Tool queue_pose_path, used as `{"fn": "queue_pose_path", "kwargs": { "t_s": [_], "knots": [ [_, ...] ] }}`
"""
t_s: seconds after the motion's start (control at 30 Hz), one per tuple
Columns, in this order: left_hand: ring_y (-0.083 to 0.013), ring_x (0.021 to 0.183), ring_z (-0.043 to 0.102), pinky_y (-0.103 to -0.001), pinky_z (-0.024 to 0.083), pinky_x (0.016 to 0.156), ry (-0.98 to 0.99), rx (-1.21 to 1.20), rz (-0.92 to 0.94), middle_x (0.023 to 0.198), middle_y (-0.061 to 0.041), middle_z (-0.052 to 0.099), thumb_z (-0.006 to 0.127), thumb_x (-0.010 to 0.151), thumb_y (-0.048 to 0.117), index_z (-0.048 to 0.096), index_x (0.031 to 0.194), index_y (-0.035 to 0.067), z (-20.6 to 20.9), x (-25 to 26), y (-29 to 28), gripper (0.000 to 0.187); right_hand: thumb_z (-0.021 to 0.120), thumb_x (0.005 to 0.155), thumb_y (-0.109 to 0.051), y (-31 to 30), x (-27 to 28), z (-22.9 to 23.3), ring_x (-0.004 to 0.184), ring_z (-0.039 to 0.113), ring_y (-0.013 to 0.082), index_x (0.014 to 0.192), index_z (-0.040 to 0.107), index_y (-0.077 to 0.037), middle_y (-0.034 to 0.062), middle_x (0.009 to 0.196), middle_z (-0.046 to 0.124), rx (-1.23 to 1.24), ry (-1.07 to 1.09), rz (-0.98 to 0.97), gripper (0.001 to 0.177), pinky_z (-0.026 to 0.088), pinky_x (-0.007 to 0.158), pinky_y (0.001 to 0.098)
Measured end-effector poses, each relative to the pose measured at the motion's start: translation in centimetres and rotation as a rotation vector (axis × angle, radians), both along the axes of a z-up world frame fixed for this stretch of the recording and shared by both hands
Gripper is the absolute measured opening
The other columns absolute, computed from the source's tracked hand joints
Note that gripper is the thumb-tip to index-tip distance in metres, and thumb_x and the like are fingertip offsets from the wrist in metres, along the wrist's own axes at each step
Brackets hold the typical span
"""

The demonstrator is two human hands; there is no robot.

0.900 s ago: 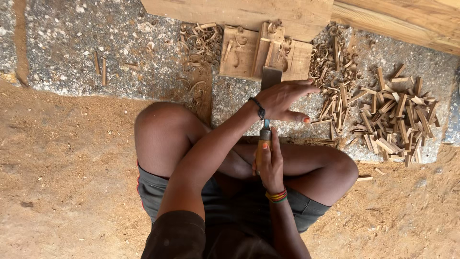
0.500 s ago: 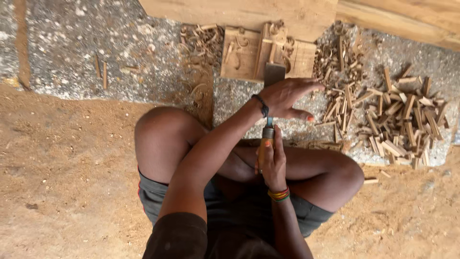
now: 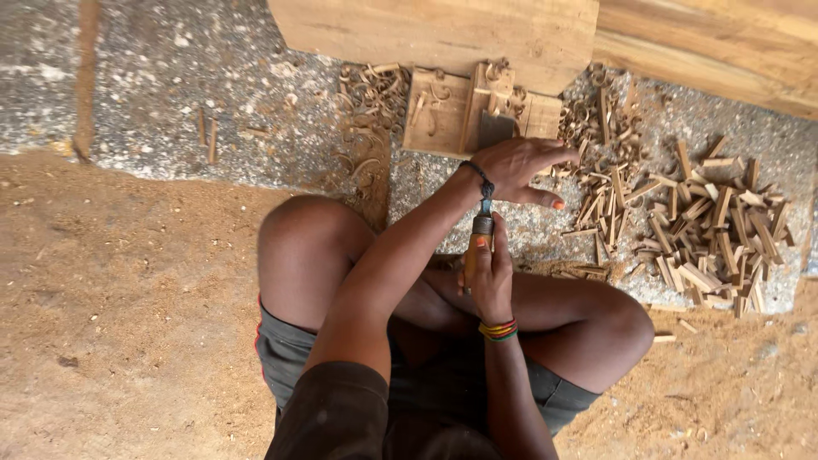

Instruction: The person sits cross-legged on the ground and uses a chisel to carve a small wooden block. They repeatedly strike the chisel with a mallet to shape the wood, creating wood shavings that accumulate around the work area.

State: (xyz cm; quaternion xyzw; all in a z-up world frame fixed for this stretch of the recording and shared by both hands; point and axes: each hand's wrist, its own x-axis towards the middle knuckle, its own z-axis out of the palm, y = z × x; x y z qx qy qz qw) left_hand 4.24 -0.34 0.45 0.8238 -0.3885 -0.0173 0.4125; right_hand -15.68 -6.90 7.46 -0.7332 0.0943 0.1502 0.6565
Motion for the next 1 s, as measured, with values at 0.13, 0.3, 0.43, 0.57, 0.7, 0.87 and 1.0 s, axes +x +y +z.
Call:
{"fn": "queue_pose_path", "kwargs": {
  "t_s": [0.13,0.3,0.43,0.57,0.7,0.87,1.0],
  "knots": [
    [-0.0320,0.124,0.065,-0.046,0.049,0.112,0.068,0.057,-0.025,0.147,-0.016,0.058,0.059,0.084,0.080,0.041,0.152,0.017,0.3,-0.1,-0.5,0.095,0.041,0.108,-0.024,-0.7,-0.1,-1.2,0.046,0.051,0.0117,0.163,0.023,-0.009,0.0037,0.063,0.052,-0.011,-0.059,0.026,0.060,0.043,0.037,0.0273],
    [-0.0365,0.117,0.065,-0.047,0.046,0.108,0.053,0.127,0.037,0.145,-0.020,0.054,0.063,0.079,0.080,0.036,0.152,0.015,1.6,-0.6,0.2,0.101,0.043,0.108,-0.022,-1.0,-0.3,-2.0,0.046,0.051,0.0115,0.162,0.025,-0.008,0.0034,0.063,0.053,-0.044,-0.124,0.028,0.058,0.042,0.038,0.0278],
    [-0.0356,0.116,0.068,-0.046,0.049,0.109,0.058,0.161,0.014,0.148,-0.020,0.053,0.059,0.084,0.080,0.035,0.153,0.019,1.0,-0.5,-0.2,0.095,0.041,0.106,-0.019,-0.9,-0.1,-2.5,0.044,0.049,0.0116,0.161,0.024,-0.007,0.0028,0.062,0.051,-0.024,-0.136,0.040,0.059,0.042,0.036,0.0282],
    [-0.0343,0.116,0.069,-0.047,0.050,0.108,0.015,0.012,0.003,0.147,-0.020,0.057,0.061,0.087,0.082,0.033,0.154,0.017,0.1,-0.7,-0.4,0.098,0.041,0.108,-0.017,-0.9,-0.7,-2.0,0.045,0.048,0.0105,0.161,0.026,-0.006,0.0015,0.064,0.050,-0.031,-0.107,0.024,0.057,0.042,0.039,0.0265],
    [-0.0316,0.091,0.077,-0.039,0.063,0.097,0.363,0.321,0.052,0.135,-0.011,0.068,0.054,0.083,0.074,0.029,0.160,0.027,3.8,1.2,1.3,0.093,0.045,0.110,-0.018,-1.0,2.2,-2.6,0.047,0.045,0.0088,0.162,0.029,-0.007,0.0004,0.066,0.050,0.031,-0.004,-0.031,0.056,0.042,0.039,0.0263],
    [-0.0279,0.092,0.071,-0.045,0.056,0.099,0.136,0.387,0.054,0.114,-0.018,0.071,0.064,0.087,0.071,0.033,0.160,0.025,6.7,2.5,1.5,0.091,0.043,0.106,-0.016,-1.5,3.8,-2.6,0.047,0.047,0.0072,0.161,0.027,-0.010,-0.0003,0.066,0.051,0.027,-0.057,0.012,0.058,0.043,0.039,0.0257],
    [-0.0253,0.093,0.071,-0.051,0.046,0.109,-0.027,0.230,0.078,0.098,-0.014,0.076,0.071,0.085,0.068,0.036,0.152,0.022,4.0,2.2,0.7,0.089,0.041,0.105,-0.015,-1.6,2.7,-2.6,0.047,0.047,0.0065,0.160,0.030,-0.012,0.0004,0.070,0.054,0.044,-0.040,-0.007,0.057,0.045,0.039,0.0254]
  ]
}}
